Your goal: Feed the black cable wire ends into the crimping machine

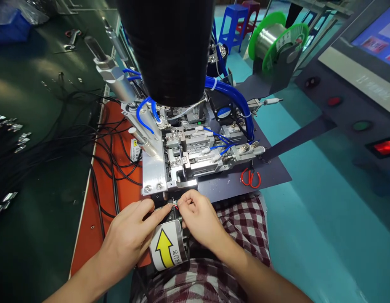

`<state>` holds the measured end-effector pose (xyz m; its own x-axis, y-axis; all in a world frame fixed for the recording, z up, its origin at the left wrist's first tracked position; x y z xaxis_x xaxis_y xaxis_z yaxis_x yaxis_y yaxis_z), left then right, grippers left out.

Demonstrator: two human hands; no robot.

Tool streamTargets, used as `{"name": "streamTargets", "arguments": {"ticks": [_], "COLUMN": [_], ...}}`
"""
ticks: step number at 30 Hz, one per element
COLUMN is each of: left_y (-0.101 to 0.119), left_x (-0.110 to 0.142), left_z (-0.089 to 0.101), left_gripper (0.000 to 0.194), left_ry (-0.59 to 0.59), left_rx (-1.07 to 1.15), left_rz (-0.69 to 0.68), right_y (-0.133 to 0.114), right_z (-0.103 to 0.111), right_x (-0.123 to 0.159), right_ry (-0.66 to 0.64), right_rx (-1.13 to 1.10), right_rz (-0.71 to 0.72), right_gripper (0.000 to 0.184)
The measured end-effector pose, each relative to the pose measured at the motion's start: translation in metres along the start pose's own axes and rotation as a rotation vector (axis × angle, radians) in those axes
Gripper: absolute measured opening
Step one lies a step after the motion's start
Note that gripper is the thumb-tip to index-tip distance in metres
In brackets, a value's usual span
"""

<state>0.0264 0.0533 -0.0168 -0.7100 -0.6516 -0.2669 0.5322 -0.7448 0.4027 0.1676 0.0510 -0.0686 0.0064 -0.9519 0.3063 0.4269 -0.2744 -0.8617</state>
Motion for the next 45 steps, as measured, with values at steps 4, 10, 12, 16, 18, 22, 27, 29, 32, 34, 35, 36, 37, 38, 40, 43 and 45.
{"name": "streamTargets", "arguments": {"ticks": [4, 10, 12, 16, 18, 22, 27, 29, 32, 34, 35, 36, 37, 38, 40, 43, 45], "left_y": [0.000, 0.000, 0.000, 0.002, 0.002, 0.001, 0.002, 0.002, 0.002, 0.002, 0.002, 0.002, 0.001, 0.001, 0.001, 0.000, 0.000], "left_x": [0.000, -0.001, -0.001, -0.002, -0.002, -0.002, -0.002, -0.002, -0.002, -0.002, -0.001, -0.001, -0.001, -0.001, -0.001, 0.000, 0.000], "left_z": [0.000, 0.000, 0.000, 0.002, 0.003, 0.002, 0.002, 0.002, 0.002, 0.002, 0.001, 0.001, 0.001, 0.001, 0.000, -0.001, -0.001], "left_gripper": [0.031, 0.030, 0.031, 0.032, 0.032, 0.031, 0.031, 0.030, 0.030, 0.029, 0.029, 0.029, 0.029, 0.029, 0.029, 0.029, 0.028], "left_ry": [0.011, 0.007, 0.005, 0.014, 0.023, 0.005, 0.009, 0.013, 0.012, 0.013, 0.013, 0.015, 0.015, 0.015, 0.017, 0.010, 0.001], "left_rx": [-0.014, -0.022, -0.028, -0.042, -0.049, -0.027, -0.001, 0.001, 0.004, 0.004, 0.002, 0.001, 0.001, 0.001, 0.000, -0.005, -0.004], "left_rz": [-0.004, 0.005, 0.015, 0.008, 0.003, 0.016, 0.011, 0.010, 0.016, 0.020, 0.021, 0.021, 0.020, 0.020, 0.016, 0.019, 0.024], "right_y": [0.008, 0.001, -0.007, -0.002, 0.007, 0.009, -0.007, -0.012, -0.015, -0.015, -0.014, -0.013, -0.012, -0.011, -0.008, -0.005, -0.004], "right_z": [-0.005, 0.001, 0.007, 0.002, -0.003, 0.001, 0.015, 0.014, 0.010, 0.007, 0.006, 0.005, 0.005, 0.004, 0.004, 0.003, 0.003], "right_x": [-0.004, -0.001, 0.000, -0.002, -0.003, 0.000, 0.006, 0.007, 0.007, 0.007, 0.007, 0.007, 0.006, 0.006, 0.005, 0.004, 0.005], "right_ry": [-0.149, -0.038, 0.085, 0.004, -0.103, -0.086, 0.153, 0.166, 0.165, 0.172, 0.174, 0.175, 0.176, 0.178, 0.172, 0.135, 0.117], "right_rx": [-0.180, 0.018, 0.172, 0.076, -0.074, -0.072, 0.177, 0.237, 0.290, 0.292, 0.281, 0.268, 0.258, 0.251, 0.235, 0.192, 0.175], "right_rz": [-0.108, -0.011, 0.136, 0.086, -0.048, -0.065, 0.125, 0.186, 0.246, 0.261, 0.258, 0.246, 0.228, 0.206, 0.156, 0.095, 0.079], "right_gripper": [0.017, 0.015, 0.012, 0.013, 0.016, 0.015, 0.009, 0.008, 0.012, 0.012, 0.012, 0.012, 0.013, 0.013, 0.014, 0.015, 0.016]}}
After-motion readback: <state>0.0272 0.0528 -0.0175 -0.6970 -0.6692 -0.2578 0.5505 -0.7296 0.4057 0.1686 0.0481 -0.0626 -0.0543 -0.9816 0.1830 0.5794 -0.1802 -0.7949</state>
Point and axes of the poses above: each hand's wrist, its own x-axis away from the middle knuckle, its own z-axis out of the back of the hand, y = z × x, the point moved 5 cm from there along -x, towards the middle knuckle, and after that the axes turned 14 degrees about x, right-handed, at the moved point
